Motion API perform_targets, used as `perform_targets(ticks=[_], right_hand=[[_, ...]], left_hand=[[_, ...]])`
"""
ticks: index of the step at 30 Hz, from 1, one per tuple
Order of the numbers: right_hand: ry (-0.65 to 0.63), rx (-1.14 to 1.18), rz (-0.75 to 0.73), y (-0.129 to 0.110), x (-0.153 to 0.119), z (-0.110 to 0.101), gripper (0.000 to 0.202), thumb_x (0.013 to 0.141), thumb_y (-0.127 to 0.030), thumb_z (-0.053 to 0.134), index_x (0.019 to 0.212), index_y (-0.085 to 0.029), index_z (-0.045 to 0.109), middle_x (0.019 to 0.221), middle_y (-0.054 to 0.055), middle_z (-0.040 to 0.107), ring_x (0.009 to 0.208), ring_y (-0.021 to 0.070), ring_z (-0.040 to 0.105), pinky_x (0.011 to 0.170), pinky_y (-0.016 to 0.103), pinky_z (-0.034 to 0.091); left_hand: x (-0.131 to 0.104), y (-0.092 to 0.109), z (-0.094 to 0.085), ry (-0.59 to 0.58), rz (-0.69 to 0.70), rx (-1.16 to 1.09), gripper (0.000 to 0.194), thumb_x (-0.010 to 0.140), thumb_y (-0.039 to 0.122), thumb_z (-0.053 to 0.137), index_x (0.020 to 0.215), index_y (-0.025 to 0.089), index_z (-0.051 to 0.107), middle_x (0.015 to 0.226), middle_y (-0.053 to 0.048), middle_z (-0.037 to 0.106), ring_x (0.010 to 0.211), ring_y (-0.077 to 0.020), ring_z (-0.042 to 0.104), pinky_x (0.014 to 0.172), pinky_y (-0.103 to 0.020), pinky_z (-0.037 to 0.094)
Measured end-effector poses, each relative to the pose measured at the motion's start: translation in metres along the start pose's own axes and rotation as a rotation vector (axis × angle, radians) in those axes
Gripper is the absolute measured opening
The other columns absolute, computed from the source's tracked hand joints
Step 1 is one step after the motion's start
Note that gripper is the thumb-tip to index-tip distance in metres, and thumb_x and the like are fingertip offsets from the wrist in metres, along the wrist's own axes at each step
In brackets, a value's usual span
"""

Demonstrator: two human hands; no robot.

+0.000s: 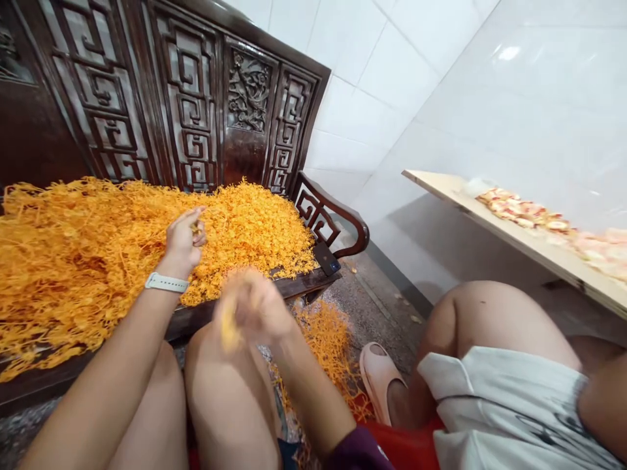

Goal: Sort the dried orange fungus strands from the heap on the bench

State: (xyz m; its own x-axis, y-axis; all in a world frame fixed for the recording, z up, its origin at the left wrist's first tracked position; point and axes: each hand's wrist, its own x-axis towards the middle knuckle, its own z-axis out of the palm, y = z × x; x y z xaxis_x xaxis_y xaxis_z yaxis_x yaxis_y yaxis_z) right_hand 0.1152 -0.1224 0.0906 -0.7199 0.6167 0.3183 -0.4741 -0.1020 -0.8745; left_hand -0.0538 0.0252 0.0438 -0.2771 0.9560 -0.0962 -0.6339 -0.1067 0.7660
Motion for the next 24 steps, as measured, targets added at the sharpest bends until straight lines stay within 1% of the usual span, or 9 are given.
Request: perform_targets(ticks=[2,4,6,10,13,16,20,22,24], right_hand=[[0.385,0.084,-0.100,-0.008,0.009,-0.019,0.027,0.100,-0.047,0.056,0.103,-0.024,0.071,0.081,-0.002,0.070,0.066,0.0100,0.060,0.062,0.020,0.051],[0.646,0.154,-0.075,-0.006,0.014,-0.030,0.018,0.099,-0.034,0.058,0.104,-0.021,0.069,0.080,-0.002,0.065,0.062,0.0079,0.053,0.058,0.018,0.047],[0.811,0.103,-0.024,0.004,0.016,-0.034,0.013,0.092,-0.029,0.065,0.101,-0.019,0.067,0.078,-0.002,0.062,0.059,0.0084,0.050,0.055,0.020,0.043],[0.940,-0.392,-0.031,0.032,0.016,-0.039,0.029,0.085,-0.032,0.078,0.109,-0.022,0.065,0.094,0.000,0.063,0.073,0.0112,0.055,0.061,0.022,0.045],[0.915,-0.627,-0.040,0.039,0.019,-0.050,0.042,0.087,-0.040,0.079,0.121,-0.023,0.061,0.099,0.000,0.063,0.077,0.0116,0.054,0.064,0.022,0.043],[0.833,-0.762,-0.040,0.036,0.022,-0.062,0.036,0.093,-0.046,0.073,0.118,-0.022,0.063,0.090,-0.001,0.062,0.072,0.0116,0.051,0.065,0.024,0.040],[0.751,-0.828,-0.059,0.029,0.026,-0.075,0.031,0.090,-0.049,0.075,0.095,-0.020,0.064,0.076,-0.003,0.055,0.066,0.0116,0.046,0.063,0.026,0.037],[0.762,-0.790,-0.123,0.028,0.027,-0.082,0.032,0.088,-0.048,0.077,0.087,-0.020,0.062,0.074,-0.003,0.054,0.066,0.0121,0.047,0.065,0.027,0.039],[0.823,-0.748,-0.188,0.027,0.026,-0.086,0.032,0.087,-0.047,0.078,0.085,-0.021,0.061,0.075,-0.003,0.054,0.068,0.0124,0.048,0.066,0.027,0.040]], left_hand=[[-0.004,0.009,-0.002,-0.013,-0.038,-0.113,0.012,0.097,0.020,0.062,0.106,0.013,0.066,0.057,0.008,0.045,0.039,-0.0026,0.023,0.041,-0.020,0.012],[-0.009,0.015,-0.002,-0.007,-0.093,-0.241,0.009,0.100,0.020,0.056,0.102,0.015,0.063,0.056,0.009,0.043,0.038,-0.0029,0.023,0.040,-0.019,0.014],[-0.015,0.017,0.002,-0.021,-0.151,-0.359,0.010,0.103,0.022,0.053,0.099,0.017,0.062,0.057,0.009,0.041,0.037,-0.0033,0.024,0.038,-0.019,0.017],[-0.030,0.011,0.014,-0.125,-0.185,-0.447,0.009,0.102,0.026,0.061,0.097,0.019,0.062,0.059,0.008,0.040,0.038,-0.0036,0.026,0.038,-0.019,0.020],[-0.040,0.001,0.023,-0.203,-0.199,-0.431,0.012,0.099,0.030,0.066,0.097,0.019,0.063,0.061,0.008,0.041,0.040,-0.0032,0.026,0.039,-0.018,0.020],[-0.044,-0.007,0.027,-0.281,-0.187,-0.368,0.011,0.102,0.029,0.062,0.100,0.019,0.065,0.063,0.007,0.042,0.041,-0.0027,0.026,0.039,-0.018,0.020],[-0.044,-0.009,0.027,-0.440,-0.151,-0.171,0.013,0.101,0.030,0.062,0.104,0.018,0.068,0.068,0.004,0.049,0.043,-0.0022,0.028,0.041,-0.017,0.020],[-0.044,-0.007,0.026,-0.482,-0.121,-0.039,0.016,0.100,0.032,0.064,0.103,0.018,0.071,0.070,0.004,0.050,0.043,-0.0018,0.027,0.042,-0.017,0.020],[-0.044,-0.004,0.026,-0.476,-0.059,0.098,0.018,0.098,0.035,0.068,0.100,0.018,0.074,0.069,0.003,0.049,0.045,-0.0025,0.028,0.042,-0.018,0.020]])
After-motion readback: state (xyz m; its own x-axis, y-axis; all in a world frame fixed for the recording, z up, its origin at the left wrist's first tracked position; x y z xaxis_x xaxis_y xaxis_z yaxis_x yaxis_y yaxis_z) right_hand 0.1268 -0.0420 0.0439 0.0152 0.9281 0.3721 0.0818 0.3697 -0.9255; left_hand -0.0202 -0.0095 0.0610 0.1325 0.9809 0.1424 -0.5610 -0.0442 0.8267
